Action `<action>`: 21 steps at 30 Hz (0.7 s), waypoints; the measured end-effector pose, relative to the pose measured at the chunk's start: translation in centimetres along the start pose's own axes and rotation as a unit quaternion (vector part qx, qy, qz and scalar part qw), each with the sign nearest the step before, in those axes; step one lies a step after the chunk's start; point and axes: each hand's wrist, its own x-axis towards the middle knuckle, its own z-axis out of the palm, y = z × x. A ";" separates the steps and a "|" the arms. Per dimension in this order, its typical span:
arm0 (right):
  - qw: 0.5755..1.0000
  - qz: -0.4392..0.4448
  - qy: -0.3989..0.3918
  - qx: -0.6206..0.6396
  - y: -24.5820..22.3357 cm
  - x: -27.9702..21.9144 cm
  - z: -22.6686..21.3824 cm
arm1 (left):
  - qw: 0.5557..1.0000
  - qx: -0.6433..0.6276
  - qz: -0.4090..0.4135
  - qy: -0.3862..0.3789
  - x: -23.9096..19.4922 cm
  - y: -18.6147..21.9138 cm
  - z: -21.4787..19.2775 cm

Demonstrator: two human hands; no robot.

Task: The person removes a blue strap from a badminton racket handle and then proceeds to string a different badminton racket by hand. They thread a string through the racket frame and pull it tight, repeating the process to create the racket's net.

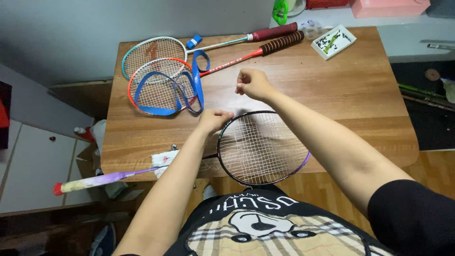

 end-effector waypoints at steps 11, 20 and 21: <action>0.950 0.296 -0.021 0.094 1.1 -1.6 0.3 | 0.990 -0.140 -0.014 0.002 3.4 -3.0 1.4; 0.987 0.144 0.066 -0.020 0.7 -2.4 -0.4 | 0.997 -0.070 -0.026 0.017 3.6 -0.8 3.1; 0.979 0.177 0.055 0.080 0.2 -2.1 -0.2 | 0.997 -0.058 -0.045 0.014 3.2 0.0 3.2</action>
